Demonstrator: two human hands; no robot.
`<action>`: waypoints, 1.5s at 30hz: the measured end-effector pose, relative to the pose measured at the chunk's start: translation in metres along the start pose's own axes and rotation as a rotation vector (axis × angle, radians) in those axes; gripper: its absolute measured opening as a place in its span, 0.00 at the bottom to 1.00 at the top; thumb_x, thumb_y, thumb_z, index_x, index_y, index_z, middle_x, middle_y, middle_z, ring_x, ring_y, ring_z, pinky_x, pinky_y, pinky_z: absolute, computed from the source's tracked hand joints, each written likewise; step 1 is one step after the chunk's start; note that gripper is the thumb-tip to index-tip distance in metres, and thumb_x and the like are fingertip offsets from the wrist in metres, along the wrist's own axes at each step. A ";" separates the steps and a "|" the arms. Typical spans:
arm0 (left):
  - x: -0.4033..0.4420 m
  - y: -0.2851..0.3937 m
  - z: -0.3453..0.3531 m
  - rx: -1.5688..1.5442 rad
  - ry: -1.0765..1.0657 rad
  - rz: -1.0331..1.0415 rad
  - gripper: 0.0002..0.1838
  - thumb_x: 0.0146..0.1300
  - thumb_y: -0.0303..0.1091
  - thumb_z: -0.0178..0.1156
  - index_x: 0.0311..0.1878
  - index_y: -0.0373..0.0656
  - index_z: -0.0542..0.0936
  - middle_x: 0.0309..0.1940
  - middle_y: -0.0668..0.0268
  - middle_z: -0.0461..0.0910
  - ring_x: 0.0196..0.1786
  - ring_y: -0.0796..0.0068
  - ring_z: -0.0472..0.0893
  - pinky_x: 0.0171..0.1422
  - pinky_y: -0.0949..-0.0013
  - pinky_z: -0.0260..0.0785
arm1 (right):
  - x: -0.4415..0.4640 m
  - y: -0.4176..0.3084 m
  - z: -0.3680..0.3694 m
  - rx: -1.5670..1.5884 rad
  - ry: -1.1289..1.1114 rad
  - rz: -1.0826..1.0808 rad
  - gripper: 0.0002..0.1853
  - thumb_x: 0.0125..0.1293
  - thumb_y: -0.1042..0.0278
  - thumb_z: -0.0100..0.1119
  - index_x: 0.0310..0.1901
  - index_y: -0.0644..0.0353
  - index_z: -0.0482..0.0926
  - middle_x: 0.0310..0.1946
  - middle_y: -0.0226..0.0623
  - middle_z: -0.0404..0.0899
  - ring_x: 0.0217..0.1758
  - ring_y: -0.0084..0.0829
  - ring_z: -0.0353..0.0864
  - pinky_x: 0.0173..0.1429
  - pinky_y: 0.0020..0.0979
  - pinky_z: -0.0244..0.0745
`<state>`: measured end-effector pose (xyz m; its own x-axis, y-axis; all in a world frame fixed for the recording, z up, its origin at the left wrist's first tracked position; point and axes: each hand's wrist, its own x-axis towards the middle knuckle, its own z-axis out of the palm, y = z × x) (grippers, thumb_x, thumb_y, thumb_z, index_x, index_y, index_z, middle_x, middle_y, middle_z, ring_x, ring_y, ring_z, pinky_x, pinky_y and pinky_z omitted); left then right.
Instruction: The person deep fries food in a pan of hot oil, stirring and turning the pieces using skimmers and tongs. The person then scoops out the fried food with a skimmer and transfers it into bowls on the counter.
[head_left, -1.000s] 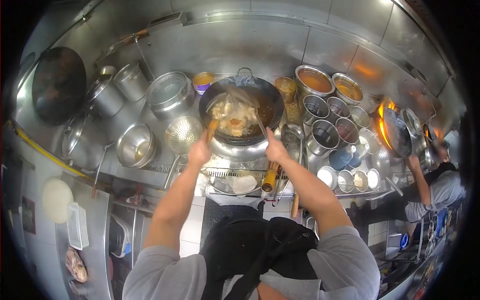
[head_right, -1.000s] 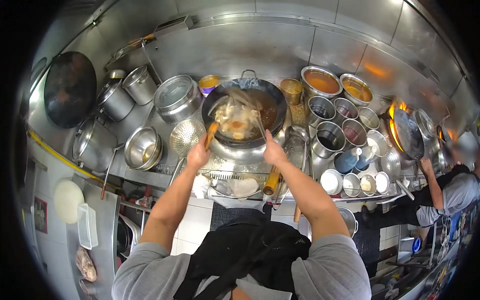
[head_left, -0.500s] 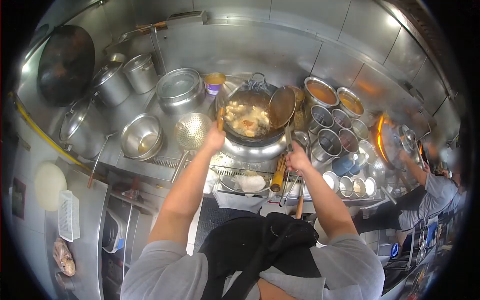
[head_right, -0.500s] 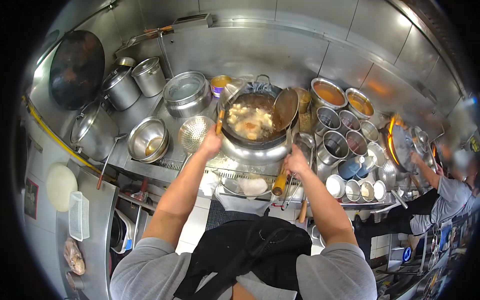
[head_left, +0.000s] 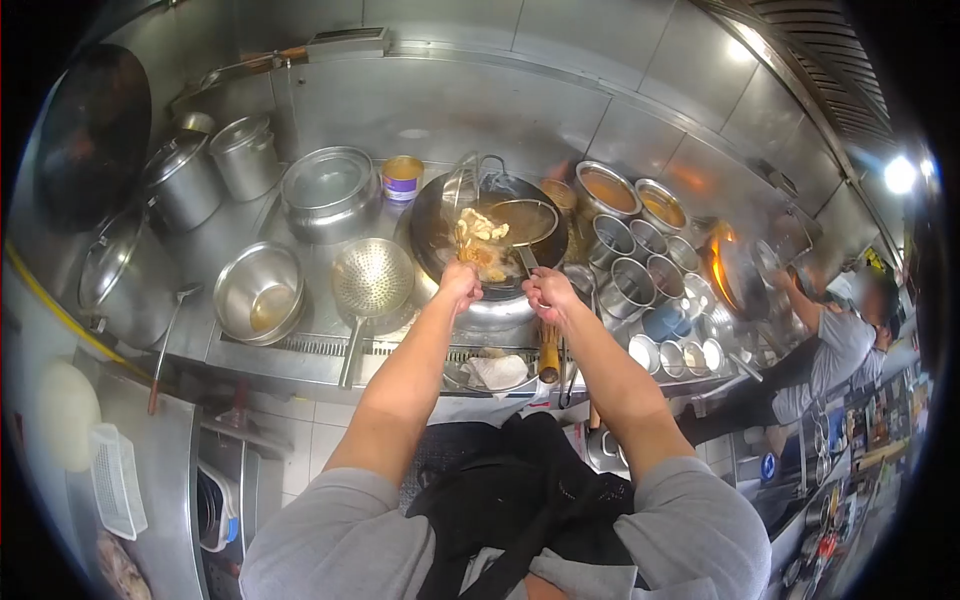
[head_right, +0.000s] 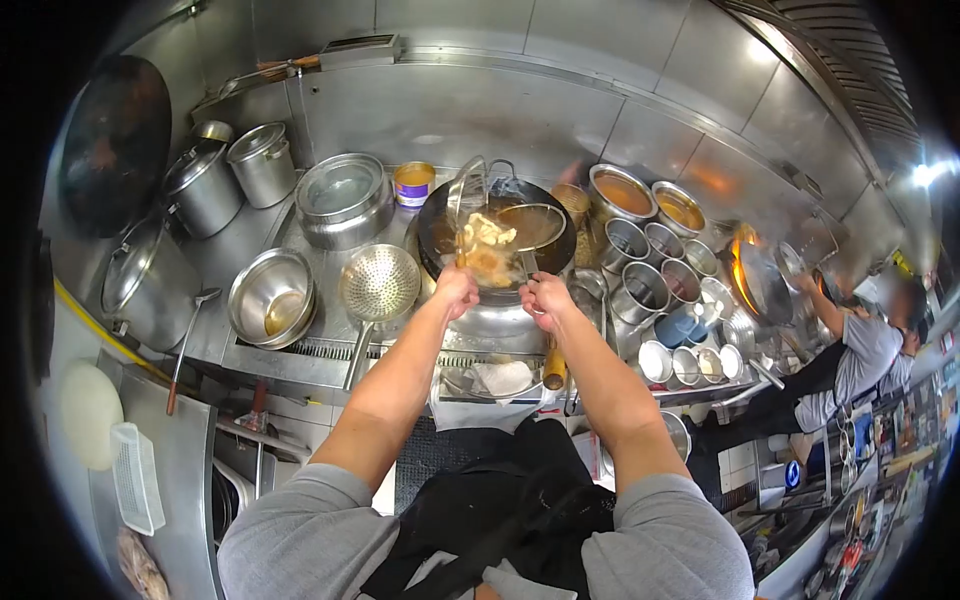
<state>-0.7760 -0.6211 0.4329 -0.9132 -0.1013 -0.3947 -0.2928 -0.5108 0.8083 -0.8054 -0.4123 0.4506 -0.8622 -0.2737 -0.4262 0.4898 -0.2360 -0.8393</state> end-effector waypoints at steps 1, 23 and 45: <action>-0.002 0.003 0.002 -0.063 -0.060 0.004 0.11 0.67 0.21 0.46 0.46 0.52 0.67 0.21 0.73 0.62 0.16 0.80 0.60 0.17 0.72 0.49 | -0.003 -0.003 0.004 0.003 -0.023 -0.021 0.26 0.72 0.81 0.46 0.69 0.61 0.56 0.28 0.40 0.73 0.20 0.24 0.66 0.22 0.24 0.63; 0.012 0.049 0.022 -0.011 0.046 0.081 0.08 0.69 0.19 0.43 0.44 0.40 0.72 0.27 0.64 0.69 0.23 0.76 0.70 0.22 0.73 0.64 | -0.001 -0.074 0.044 -1.330 0.055 -0.649 0.34 0.60 0.84 0.49 0.72 0.58 0.65 0.53 0.61 0.80 0.55 0.55 0.82 0.52 0.47 0.80; -0.114 0.037 -0.157 -0.354 -0.172 0.135 0.07 0.74 0.27 0.47 0.48 0.34 0.69 0.32 0.60 0.75 0.28 0.76 0.75 0.25 0.76 0.64 | -0.213 0.021 -0.024 -1.367 0.095 -0.484 0.41 0.58 0.81 0.49 0.77 0.57 0.56 0.69 0.60 0.67 0.73 0.52 0.67 0.76 0.38 0.62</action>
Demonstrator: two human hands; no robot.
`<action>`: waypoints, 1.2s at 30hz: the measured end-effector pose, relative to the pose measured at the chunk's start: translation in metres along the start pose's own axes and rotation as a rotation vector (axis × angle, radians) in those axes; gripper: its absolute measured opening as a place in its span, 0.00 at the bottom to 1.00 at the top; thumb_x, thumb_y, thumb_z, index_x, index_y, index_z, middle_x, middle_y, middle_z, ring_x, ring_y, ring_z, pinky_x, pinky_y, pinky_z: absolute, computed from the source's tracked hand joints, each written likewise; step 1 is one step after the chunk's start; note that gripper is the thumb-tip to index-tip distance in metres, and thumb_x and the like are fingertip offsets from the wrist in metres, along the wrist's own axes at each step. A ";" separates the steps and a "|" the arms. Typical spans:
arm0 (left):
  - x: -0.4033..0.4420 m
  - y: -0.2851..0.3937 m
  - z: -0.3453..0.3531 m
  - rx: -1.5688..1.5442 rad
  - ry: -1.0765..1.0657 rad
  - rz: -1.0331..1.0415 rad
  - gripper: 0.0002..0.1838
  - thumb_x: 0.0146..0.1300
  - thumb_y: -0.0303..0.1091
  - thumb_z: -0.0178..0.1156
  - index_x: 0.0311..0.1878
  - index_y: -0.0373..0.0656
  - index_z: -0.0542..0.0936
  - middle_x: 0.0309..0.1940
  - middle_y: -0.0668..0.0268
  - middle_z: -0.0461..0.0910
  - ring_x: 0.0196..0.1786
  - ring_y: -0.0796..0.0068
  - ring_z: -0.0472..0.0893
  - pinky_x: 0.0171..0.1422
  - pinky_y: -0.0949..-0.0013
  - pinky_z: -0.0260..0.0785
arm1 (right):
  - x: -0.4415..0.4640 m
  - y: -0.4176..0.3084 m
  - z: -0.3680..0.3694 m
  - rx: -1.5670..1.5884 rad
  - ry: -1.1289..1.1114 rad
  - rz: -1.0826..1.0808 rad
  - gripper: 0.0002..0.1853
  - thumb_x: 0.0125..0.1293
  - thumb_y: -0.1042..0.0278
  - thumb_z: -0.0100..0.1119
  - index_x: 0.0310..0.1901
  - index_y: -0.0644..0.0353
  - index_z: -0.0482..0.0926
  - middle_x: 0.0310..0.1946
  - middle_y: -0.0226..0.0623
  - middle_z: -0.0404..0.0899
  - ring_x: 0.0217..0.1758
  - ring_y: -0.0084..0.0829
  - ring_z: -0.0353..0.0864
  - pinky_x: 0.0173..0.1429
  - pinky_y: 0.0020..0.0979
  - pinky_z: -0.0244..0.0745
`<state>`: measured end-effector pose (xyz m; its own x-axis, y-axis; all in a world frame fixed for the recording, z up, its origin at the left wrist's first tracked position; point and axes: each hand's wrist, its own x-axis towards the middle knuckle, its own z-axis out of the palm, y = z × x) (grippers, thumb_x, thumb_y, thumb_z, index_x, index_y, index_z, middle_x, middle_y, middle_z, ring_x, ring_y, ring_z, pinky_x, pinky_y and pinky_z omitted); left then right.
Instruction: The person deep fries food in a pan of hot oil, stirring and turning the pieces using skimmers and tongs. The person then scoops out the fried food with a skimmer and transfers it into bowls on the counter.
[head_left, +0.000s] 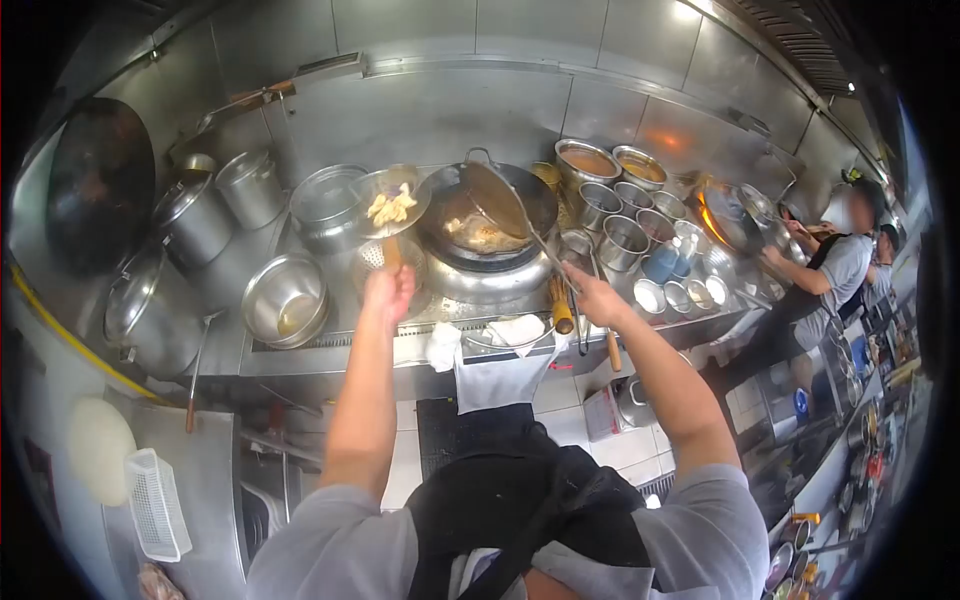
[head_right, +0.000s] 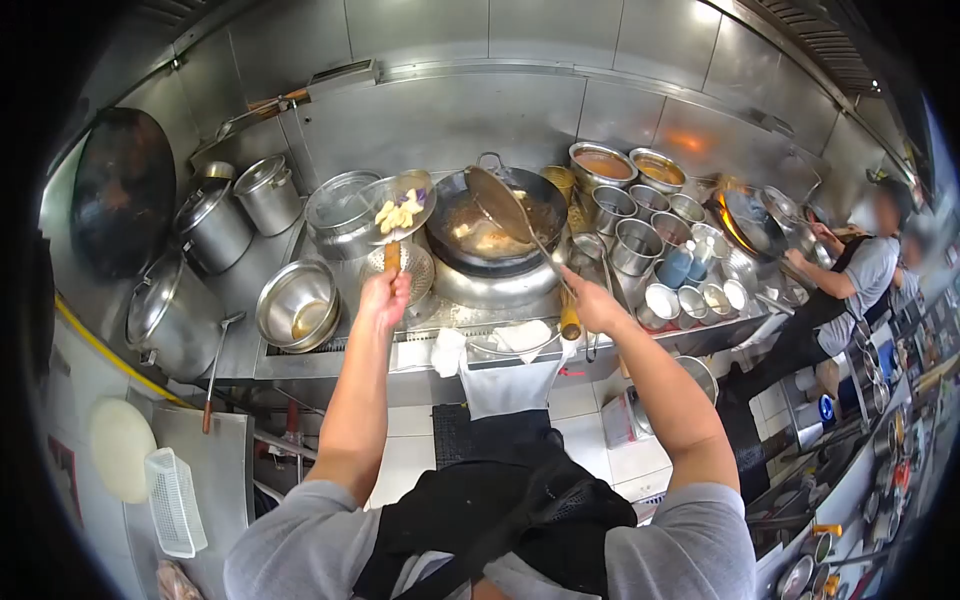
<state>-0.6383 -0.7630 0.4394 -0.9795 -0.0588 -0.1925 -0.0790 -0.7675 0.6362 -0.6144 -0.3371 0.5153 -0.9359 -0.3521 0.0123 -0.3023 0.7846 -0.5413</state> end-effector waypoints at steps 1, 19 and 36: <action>-0.018 0.000 -0.012 0.000 0.025 -0.007 0.06 0.74 0.27 0.47 0.48 0.34 0.69 0.32 0.60 0.75 0.28 0.77 0.74 0.24 0.76 0.62 | -0.004 -0.023 0.002 -0.081 -0.040 0.018 0.41 0.58 0.81 0.48 0.77 0.55 0.56 0.65 0.60 0.71 0.68 0.53 0.71 0.72 0.42 0.65; -0.113 0.015 -0.050 -0.031 0.069 -0.101 0.05 0.75 0.27 0.45 0.49 0.38 0.67 0.32 0.62 0.73 0.26 0.79 0.69 0.25 0.75 0.60 | 0.050 -0.088 0.055 -0.506 -0.071 0.162 0.40 0.65 0.77 0.50 0.78 0.37 0.56 0.57 0.53 0.81 0.60 0.50 0.82 0.63 0.46 0.78; -0.097 -0.016 -0.060 0.154 0.110 -0.061 0.07 0.75 0.28 0.45 0.53 0.41 0.64 0.32 0.62 0.73 0.25 0.80 0.68 0.23 0.76 0.59 | 0.086 0.008 0.010 -0.348 -0.208 0.018 0.46 0.54 0.84 0.45 0.78 0.42 0.57 0.51 0.54 0.83 0.37 0.46 0.88 0.35 0.44 0.82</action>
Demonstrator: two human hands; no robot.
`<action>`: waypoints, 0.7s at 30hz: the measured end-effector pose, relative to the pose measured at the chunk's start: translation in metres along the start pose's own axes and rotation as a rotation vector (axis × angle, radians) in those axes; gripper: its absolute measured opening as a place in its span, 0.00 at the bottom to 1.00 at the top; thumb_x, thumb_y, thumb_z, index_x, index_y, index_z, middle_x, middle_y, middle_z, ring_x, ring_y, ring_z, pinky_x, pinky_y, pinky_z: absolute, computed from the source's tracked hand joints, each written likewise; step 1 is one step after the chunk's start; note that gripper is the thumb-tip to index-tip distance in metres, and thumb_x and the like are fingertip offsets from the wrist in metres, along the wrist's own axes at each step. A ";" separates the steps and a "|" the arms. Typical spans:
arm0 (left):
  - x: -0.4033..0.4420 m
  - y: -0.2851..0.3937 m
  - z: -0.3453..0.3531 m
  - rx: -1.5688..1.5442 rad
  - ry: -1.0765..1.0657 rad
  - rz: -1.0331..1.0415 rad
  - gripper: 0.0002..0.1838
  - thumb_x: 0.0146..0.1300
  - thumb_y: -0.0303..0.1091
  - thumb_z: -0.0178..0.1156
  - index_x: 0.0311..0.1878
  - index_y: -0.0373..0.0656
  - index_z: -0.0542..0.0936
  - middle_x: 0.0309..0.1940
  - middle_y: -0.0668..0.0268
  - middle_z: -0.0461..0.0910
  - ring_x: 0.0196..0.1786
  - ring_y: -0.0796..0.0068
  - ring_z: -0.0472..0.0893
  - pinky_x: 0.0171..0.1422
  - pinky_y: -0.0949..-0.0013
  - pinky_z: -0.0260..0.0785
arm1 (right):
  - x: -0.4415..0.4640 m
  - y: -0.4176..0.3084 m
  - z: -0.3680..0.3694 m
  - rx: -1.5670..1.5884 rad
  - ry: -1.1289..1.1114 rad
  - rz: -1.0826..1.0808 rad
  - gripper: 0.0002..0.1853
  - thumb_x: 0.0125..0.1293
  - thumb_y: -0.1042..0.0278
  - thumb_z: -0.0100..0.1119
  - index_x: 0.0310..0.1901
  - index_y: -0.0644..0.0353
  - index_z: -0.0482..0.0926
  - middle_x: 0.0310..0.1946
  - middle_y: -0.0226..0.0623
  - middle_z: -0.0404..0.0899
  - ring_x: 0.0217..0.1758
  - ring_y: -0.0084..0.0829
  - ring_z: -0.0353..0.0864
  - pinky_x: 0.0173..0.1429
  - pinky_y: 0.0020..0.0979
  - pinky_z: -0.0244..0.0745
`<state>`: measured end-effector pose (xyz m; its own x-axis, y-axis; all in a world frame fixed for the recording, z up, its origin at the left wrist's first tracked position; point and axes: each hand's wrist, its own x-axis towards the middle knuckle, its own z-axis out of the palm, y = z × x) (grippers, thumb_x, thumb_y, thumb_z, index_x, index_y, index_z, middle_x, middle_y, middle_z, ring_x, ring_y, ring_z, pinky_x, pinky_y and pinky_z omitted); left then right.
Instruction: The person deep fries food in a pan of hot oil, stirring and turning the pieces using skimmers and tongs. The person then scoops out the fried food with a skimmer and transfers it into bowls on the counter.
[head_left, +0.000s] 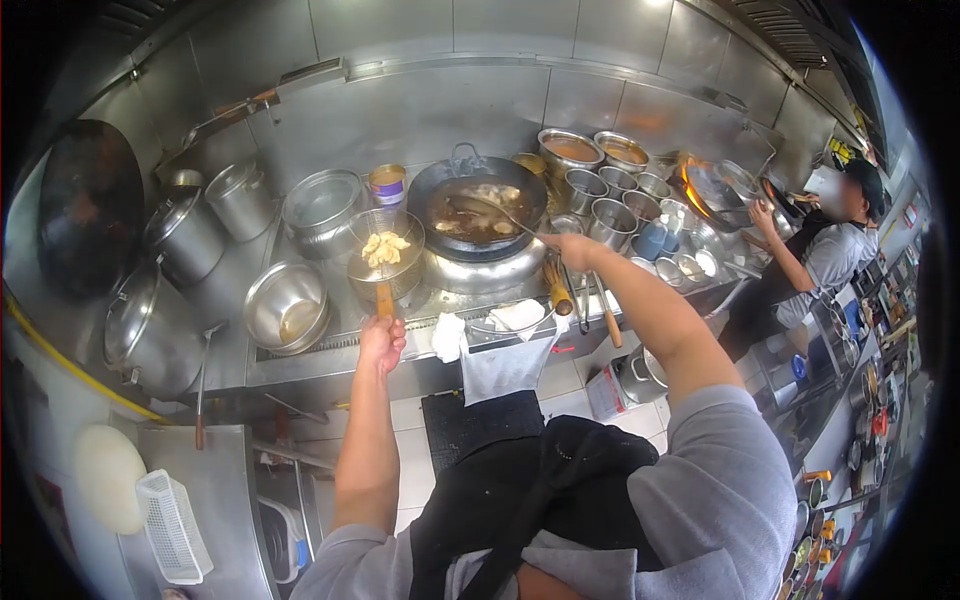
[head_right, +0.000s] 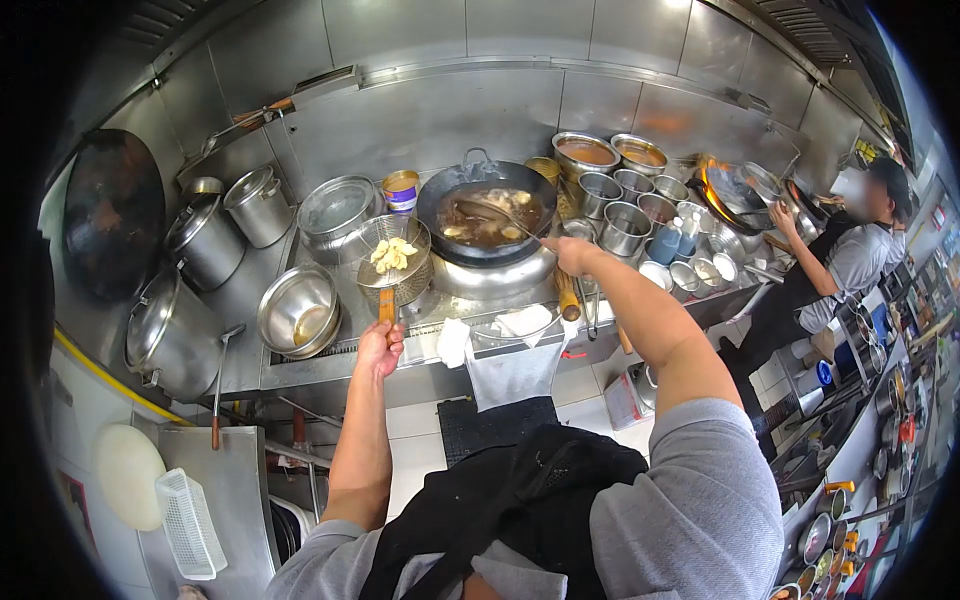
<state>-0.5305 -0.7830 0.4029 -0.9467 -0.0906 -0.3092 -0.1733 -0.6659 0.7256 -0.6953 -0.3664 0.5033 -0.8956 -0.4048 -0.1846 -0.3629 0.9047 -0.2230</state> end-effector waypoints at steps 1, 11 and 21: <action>-0.001 -0.001 0.000 0.025 0.018 0.014 0.07 0.75 0.27 0.45 0.53 0.41 0.64 0.32 0.64 0.73 0.25 0.80 0.69 0.22 0.76 0.59 | 0.006 0.000 0.002 0.002 -0.004 -0.006 0.46 0.54 0.84 0.45 0.78 0.42 0.57 0.51 0.54 0.83 0.37 0.46 0.88 0.35 0.44 0.82; -0.014 0.002 -0.023 0.156 -0.019 -0.013 0.12 0.75 0.28 0.45 0.59 0.43 0.63 0.32 0.65 0.72 0.25 0.81 0.68 0.22 0.77 0.58 | 0.009 -0.081 -0.016 0.434 -0.117 0.139 0.51 0.48 0.92 0.41 0.79 0.46 0.58 0.37 0.54 0.82 0.15 0.32 0.71 0.17 0.36 0.66; -0.021 0.002 -0.031 0.163 0.010 -0.070 0.11 0.73 0.26 0.48 0.55 0.45 0.63 0.31 0.64 0.72 0.24 0.81 0.68 0.20 0.77 0.55 | -0.023 -0.116 -0.012 0.270 -0.085 0.060 0.51 0.49 0.91 0.42 0.79 0.44 0.57 0.45 0.59 0.83 0.22 0.39 0.82 0.21 0.39 0.74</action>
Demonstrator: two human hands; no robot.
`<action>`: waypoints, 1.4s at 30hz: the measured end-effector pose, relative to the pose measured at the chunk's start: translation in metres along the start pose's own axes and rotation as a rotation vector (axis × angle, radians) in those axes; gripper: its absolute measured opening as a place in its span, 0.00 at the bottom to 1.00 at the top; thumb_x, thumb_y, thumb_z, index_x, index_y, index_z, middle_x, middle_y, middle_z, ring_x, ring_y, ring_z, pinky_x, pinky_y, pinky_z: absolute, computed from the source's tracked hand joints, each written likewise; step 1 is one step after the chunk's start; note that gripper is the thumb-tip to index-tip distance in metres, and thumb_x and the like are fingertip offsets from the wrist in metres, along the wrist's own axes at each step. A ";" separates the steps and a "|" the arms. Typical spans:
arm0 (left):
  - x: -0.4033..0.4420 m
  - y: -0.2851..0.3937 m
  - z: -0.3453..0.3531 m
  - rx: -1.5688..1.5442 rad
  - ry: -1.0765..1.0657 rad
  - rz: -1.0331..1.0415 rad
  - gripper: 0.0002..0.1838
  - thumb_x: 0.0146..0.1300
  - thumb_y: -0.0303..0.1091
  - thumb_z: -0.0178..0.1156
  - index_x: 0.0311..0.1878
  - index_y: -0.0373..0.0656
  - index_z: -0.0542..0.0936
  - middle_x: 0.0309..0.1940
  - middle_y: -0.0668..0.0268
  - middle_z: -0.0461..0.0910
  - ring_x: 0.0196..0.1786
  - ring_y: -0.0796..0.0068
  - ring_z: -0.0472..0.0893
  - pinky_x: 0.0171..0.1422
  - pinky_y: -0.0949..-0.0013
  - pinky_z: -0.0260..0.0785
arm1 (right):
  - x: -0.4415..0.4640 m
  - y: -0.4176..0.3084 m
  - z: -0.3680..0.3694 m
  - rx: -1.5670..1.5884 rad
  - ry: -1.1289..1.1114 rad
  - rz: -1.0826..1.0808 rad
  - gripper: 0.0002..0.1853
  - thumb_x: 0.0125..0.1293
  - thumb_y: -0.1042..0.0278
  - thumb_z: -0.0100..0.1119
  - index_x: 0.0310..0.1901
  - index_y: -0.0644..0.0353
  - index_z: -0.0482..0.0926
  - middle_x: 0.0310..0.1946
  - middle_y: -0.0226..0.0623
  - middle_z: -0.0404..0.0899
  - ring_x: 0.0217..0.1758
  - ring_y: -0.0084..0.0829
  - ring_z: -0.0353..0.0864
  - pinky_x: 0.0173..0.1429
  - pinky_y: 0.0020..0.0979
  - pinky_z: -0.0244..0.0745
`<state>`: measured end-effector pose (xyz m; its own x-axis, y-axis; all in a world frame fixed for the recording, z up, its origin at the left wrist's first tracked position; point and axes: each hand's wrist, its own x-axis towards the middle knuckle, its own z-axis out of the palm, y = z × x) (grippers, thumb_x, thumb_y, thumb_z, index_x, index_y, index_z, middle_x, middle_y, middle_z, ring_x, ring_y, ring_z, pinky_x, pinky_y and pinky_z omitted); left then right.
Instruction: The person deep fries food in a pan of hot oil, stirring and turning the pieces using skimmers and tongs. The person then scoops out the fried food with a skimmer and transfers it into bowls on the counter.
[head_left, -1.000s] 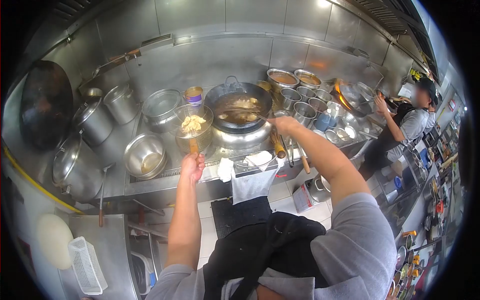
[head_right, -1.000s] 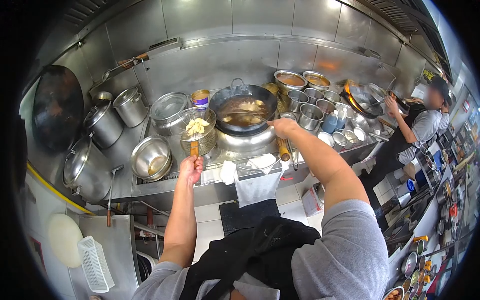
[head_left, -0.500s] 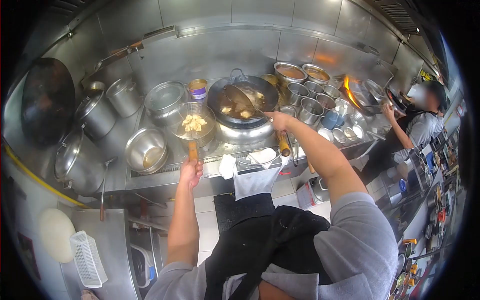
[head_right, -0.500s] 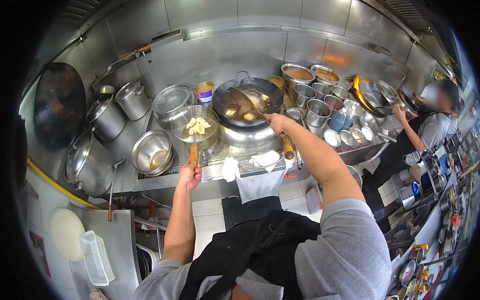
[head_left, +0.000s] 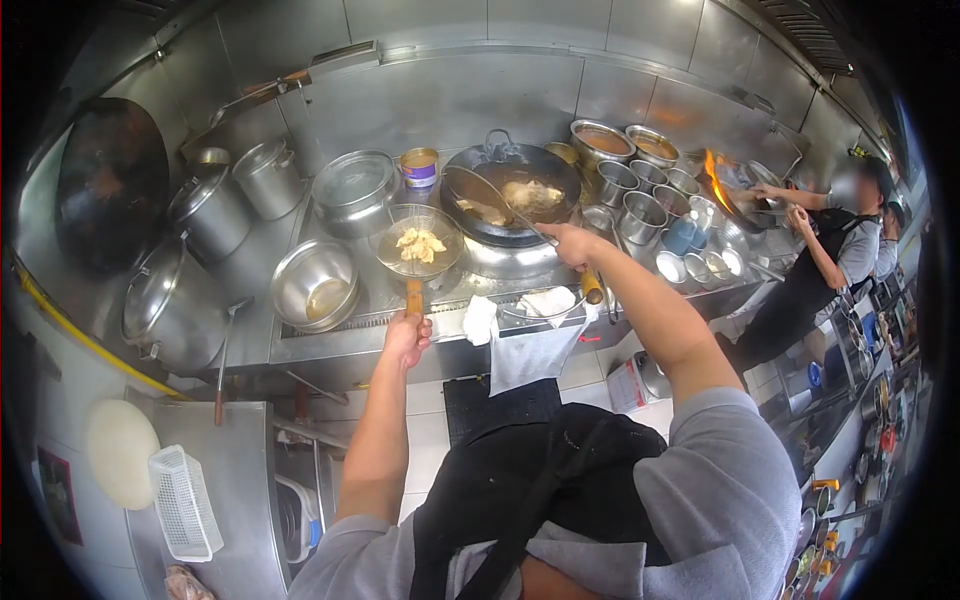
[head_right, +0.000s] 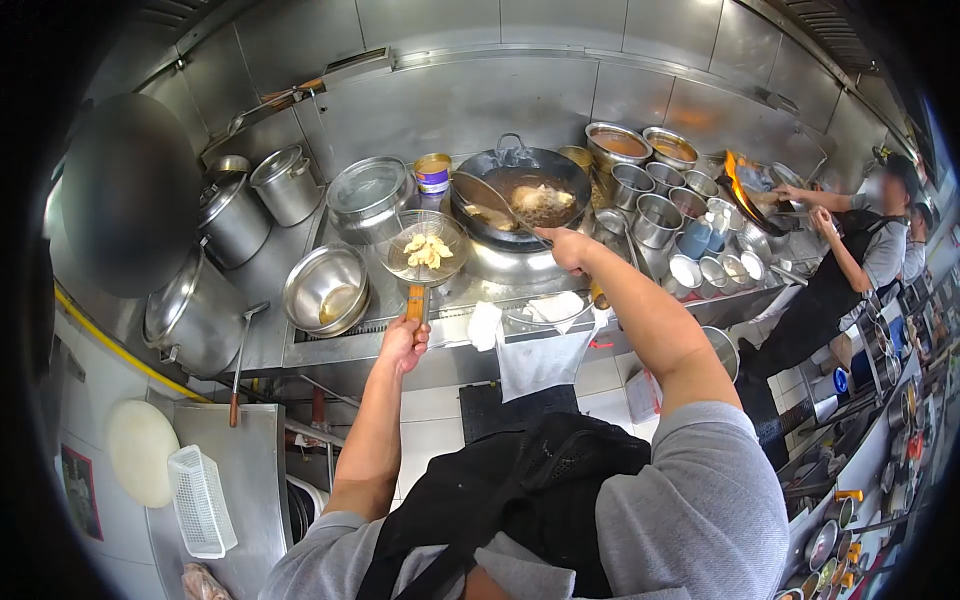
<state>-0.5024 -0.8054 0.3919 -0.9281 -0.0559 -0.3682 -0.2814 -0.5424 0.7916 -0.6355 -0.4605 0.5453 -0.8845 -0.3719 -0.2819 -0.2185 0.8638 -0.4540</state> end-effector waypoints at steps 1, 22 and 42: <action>0.000 -0.001 -0.002 0.010 -0.003 -0.011 0.11 0.73 0.26 0.48 0.55 0.45 0.63 0.31 0.64 0.72 0.24 0.81 0.67 0.20 0.77 0.55 | -0.005 0.001 0.003 -0.002 0.000 0.004 0.51 0.49 0.91 0.42 0.79 0.44 0.57 0.45 0.59 0.83 0.22 0.39 0.82 0.21 0.39 0.74; -0.014 -0.003 0.008 0.027 -0.079 -0.087 0.09 0.75 0.28 0.48 0.54 0.44 0.63 0.30 0.65 0.72 0.25 0.81 0.68 0.21 0.77 0.56 | -0.041 -0.006 0.035 0.267 0.079 -0.001 0.42 0.60 0.84 0.44 0.77 0.40 0.62 0.33 0.42 0.80 0.27 0.25 0.77 0.26 0.29 0.70; -0.012 0.003 0.028 -0.122 -0.088 -0.048 0.05 0.75 0.26 0.44 0.48 0.35 0.66 0.32 0.61 0.73 0.24 0.82 0.66 0.21 0.78 0.55 | -0.005 0.019 0.076 0.889 0.647 0.284 0.49 0.54 0.91 0.41 0.80 0.51 0.49 0.49 0.56 0.81 0.17 0.33 0.72 0.17 0.36 0.62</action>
<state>-0.4992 -0.7824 0.4121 -0.9337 0.0434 -0.3555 -0.2989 -0.6410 0.7069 -0.6043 -0.4680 0.4735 -0.9586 0.2672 -0.0980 0.1660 0.2450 -0.9552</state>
